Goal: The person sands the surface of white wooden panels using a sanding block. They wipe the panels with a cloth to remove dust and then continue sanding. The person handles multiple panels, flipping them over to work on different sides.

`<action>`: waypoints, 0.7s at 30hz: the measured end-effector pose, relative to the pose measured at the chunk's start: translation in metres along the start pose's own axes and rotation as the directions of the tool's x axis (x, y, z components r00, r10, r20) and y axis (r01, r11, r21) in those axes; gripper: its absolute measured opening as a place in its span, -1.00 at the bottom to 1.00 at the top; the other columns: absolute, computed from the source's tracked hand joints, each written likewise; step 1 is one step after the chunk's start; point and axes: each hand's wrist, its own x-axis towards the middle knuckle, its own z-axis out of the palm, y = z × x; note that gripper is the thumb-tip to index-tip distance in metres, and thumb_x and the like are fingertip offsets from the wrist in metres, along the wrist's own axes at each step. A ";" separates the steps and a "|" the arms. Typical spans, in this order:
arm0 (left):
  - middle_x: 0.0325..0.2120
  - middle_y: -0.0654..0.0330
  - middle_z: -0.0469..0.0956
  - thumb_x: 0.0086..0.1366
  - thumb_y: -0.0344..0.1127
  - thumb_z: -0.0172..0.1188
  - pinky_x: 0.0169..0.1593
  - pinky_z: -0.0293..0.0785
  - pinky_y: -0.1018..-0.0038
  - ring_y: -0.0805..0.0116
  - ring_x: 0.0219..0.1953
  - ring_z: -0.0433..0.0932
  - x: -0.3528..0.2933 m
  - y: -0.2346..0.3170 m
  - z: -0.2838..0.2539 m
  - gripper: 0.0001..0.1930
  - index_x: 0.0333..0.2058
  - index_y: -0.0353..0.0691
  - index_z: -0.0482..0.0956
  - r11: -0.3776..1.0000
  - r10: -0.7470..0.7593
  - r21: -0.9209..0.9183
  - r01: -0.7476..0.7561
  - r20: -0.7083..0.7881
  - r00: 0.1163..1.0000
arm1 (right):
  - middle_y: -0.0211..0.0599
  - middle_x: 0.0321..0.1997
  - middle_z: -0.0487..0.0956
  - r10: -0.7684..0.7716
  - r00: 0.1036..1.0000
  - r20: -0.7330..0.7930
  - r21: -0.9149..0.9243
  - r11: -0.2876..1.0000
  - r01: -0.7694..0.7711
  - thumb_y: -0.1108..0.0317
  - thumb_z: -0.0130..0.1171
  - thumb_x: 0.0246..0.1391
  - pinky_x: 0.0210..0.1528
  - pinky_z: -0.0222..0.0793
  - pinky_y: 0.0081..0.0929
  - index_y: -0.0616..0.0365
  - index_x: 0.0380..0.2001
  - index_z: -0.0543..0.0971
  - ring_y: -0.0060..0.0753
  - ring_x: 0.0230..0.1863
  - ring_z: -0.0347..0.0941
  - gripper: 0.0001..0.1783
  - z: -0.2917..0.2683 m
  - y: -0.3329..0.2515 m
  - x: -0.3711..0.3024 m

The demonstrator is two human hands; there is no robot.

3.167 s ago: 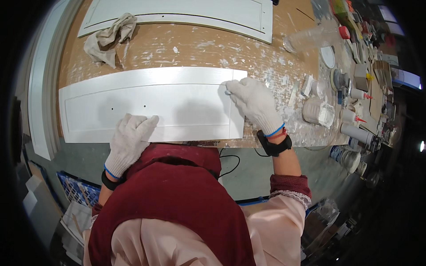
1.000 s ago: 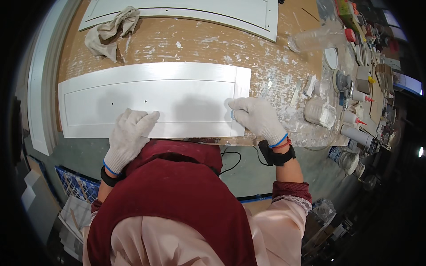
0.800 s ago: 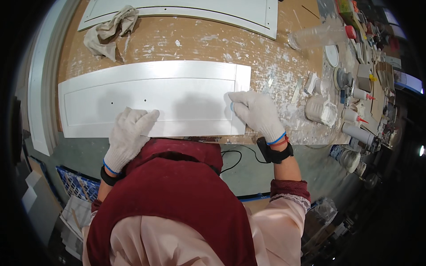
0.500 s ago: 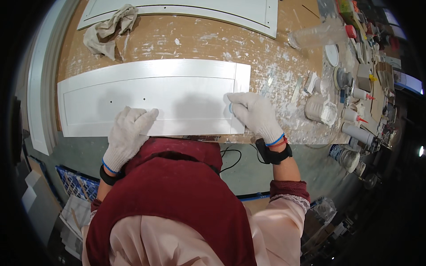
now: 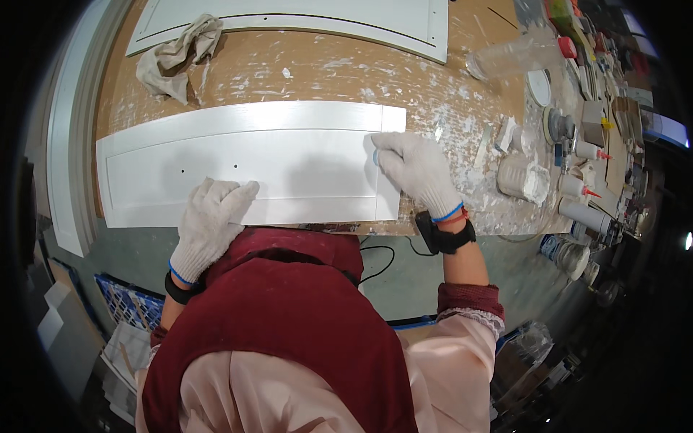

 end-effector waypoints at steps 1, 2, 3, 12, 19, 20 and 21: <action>-0.30 0.24 0.55 0.01 -0.46 0.19 -0.18 0.46 0.27 0.14 -0.29 0.47 0.000 0.000 0.000 -0.54 -0.05 0.04 0.52 1.000 0.005 0.020 -0.005 -0.004 1.000 | -0.10 -0.22 0.63 -0.008 0.999 -0.034 -0.033 0.999 0.007 0.25 0.13 0.02 -0.13 0.45 -0.43 0.06 -0.10 0.61 -0.20 -0.20 0.59 -0.65 -0.001 -0.002 0.005; -0.30 0.24 0.55 0.00 -0.46 0.20 -0.18 0.46 0.27 0.14 -0.30 0.47 0.000 0.000 0.000 -0.53 -0.05 0.04 0.52 0.999 0.007 0.038 -0.006 -0.010 1.000 | -0.14 -0.22 0.63 -0.030 0.991 -0.129 0.029 0.999 0.034 0.29 0.15 0.03 -0.11 0.44 -0.47 0.14 -0.10 0.60 -0.31 -0.19 0.56 -0.66 0.000 0.002 0.011; -0.29 0.24 0.55 -0.01 -0.45 0.21 -0.18 0.46 0.28 0.14 -0.30 0.47 -0.001 -0.002 0.004 -0.54 -0.05 0.04 0.52 0.999 -0.036 -0.019 0.036 0.001 0.999 | -0.19 -0.21 0.63 -0.045 0.973 -0.224 0.087 0.994 0.066 0.33 0.18 0.04 -0.10 0.43 -0.51 0.22 -0.10 0.59 -0.41 -0.18 0.54 -0.66 0.003 0.010 0.018; -0.29 0.23 0.55 0.04 -0.42 0.18 -0.15 0.45 0.27 0.14 -0.28 0.47 -0.005 -0.007 0.013 -0.58 -0.07 0.05 0.53 0.984 -0.130 -0.120 0.134 0.044 0.991 | -0.24 -0.18 0.62 0.049 0.975 -0.216 0.224 0.975 0.001 0.30 0.22 0.02 -0.07 0.40 -0.56 0.26 -0.08 0.58 -0.52 -0.16 0.51 -0.61 -0.008 0.000 0.020; -0.31 0.23 0.55 0.06 -0.42 0.18 -0.14 0.44 0.26 0.15 -0.26 0.47 -0.002 -0.003 0.007 -0.59 -0.06 0.04 0.52 0.996 -0.068 -0.053 0.070 0.025 0.997 | -0.12 -0.14 0.64 0.041 0.927 -0.373 0.079 0.997 -0.013 0.19 0.19 0.00 -0.03 0.40 -0.47 0.16 -0.09 0.59 -0.31 -0.09 0.57 -0.58 -0.008 -0.006 0.046; -0.31 0.24 0.55 0.06 -0.42 0.18 -0.14 0.43 0.26 0.15 -0.26 0.47 -0.003 -0.005 0.009 -0.59 -0.06 0.04 0.52 0.993 -0.090 -0.069 0.092 0.031 0.995 | -0.13 -0.12 0.63 0.038 0.916 -0.399 0.125 0.992 0.014 0.18 0.19 0.01 -0.03 0.40 -0.47 0.18 -0.08 0.59 -0.32 -0.08 0.56 -0.58 -0.008 -0.005 0.047; -0.31 0.24 0.55 0.05 -0.42 0.18 -0.14 0.43 0.26 0.15 -0.26 0.47 -0.004 -0.006 0.011 -0.59 -0.06 0.04 0.52 0.990 -0.108 -0.086 0.111 0.038 0.993 | -0.14 -0.10 0.63 0.036 0.904 -0.425 0.171 0.984 0.041 0.18 0.19 0.02 -0.03 0.40 -0.47 0.19 -0.08 0.58 -0.34 -0.07 0.56 -0.58 -0.009 -0.003 0.047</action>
